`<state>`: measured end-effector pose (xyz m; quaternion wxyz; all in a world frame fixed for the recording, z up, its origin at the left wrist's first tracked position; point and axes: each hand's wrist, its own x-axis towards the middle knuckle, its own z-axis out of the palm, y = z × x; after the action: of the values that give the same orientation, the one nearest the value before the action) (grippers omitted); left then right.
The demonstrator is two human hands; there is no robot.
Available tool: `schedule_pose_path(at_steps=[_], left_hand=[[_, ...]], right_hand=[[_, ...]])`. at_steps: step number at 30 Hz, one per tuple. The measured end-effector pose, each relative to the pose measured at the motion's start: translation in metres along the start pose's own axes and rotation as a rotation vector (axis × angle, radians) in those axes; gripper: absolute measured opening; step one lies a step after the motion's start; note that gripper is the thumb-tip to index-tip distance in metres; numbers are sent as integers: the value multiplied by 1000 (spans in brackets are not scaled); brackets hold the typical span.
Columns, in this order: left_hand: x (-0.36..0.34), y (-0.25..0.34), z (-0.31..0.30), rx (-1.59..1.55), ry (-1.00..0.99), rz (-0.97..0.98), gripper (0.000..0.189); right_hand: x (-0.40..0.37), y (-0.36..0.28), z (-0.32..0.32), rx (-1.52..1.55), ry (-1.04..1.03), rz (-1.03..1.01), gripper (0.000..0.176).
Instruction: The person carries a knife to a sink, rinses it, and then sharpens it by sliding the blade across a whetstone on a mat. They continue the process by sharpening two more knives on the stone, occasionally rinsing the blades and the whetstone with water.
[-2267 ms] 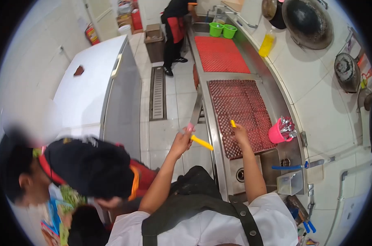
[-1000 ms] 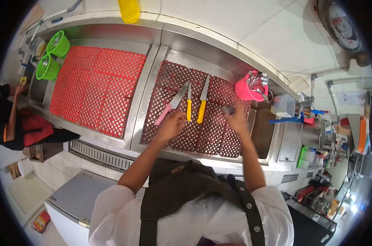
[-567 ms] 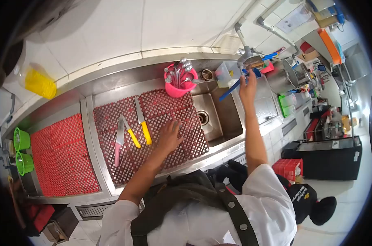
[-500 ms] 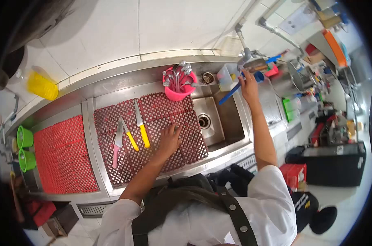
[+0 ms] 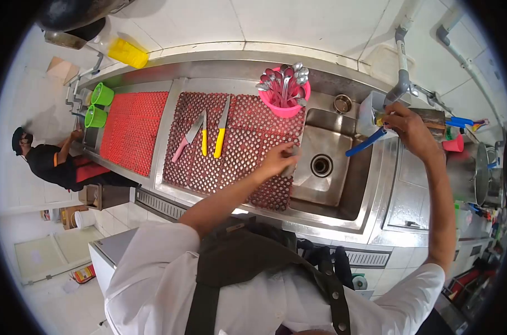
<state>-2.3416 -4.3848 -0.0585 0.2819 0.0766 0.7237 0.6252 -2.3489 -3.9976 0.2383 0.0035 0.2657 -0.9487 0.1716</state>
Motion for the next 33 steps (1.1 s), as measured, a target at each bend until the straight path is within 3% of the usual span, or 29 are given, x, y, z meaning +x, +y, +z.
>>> schedule_pose_path(at_steps=[2,3,5,7,9,11,13,14,15,16,19,21,22,23,24,25,26,28,31,32,33], left_hand=[[32,14,63,-444,-61,-228,52],[40,38,90,-748,-88,-365,46],[71,51,137,-837,-70,-463,34],[101,45,163,-827,-131,-551,32],[116,44,177,-786,-97,-582,35],[118,48,182,-703,27,-560,41],[124,38,173,-687,3,-595,44],[126,30,170,-688,-15,-618,46],[129,18,165,-683,-49,-641,44],[121,15,164,-649,-48,-580,41],[87,18,131,-603,-3,-352,49],[40,36,67,-428,-28,-155,50],[26,30,24,-190,-5,3,41],[20,-7,-21,55,121,227,34],[-11,19,-59,491,404,359,35],[-25,9,-93,716,744,363,23],[-38,-9,-132,966,861,329,32],[-55,-23,-173,1050,827,-36,43],[-46,-47,-206,947,560,-184,46],[-45,-38,-206,931,527,-157,42],[-50,-28,-205,859,512,-193,41]], right_hand=[[-3,2,9,105,49,31,21],[-4,3,19,221,178,71,21],[-11,5,60,460,428,159,22],[-22,14,146,636,909,468,27],[-19,-8,228,697,1155,904,35],[-24,-17,307,1172,905,868,47],[-16,-40,342,1304,950,917,53],[-17,-43,340,1745,1027,1008,43],[-19,-32,352,1668,934,1014,36],[-26,-19,371,1589,833,1019,29],[-31,21,415,1880,661,1044,22],[-15,-12,387,1918,722,1202,23],[-7,-30,374,1932,752,1279,24],[-11,-41,380,2011,678,1141,25],[-11,-61,381,1983,594,1134,28],[-6,-84,378,1949,515,1131,31],[8,-108,366,1883,388,1063,31],[41,-142,368,1770,193,849,42],[101,-180,375,1788,141,752,48],[118,-185,367,1309,129,684,46],[121,-189,384,984,284,620,40]])
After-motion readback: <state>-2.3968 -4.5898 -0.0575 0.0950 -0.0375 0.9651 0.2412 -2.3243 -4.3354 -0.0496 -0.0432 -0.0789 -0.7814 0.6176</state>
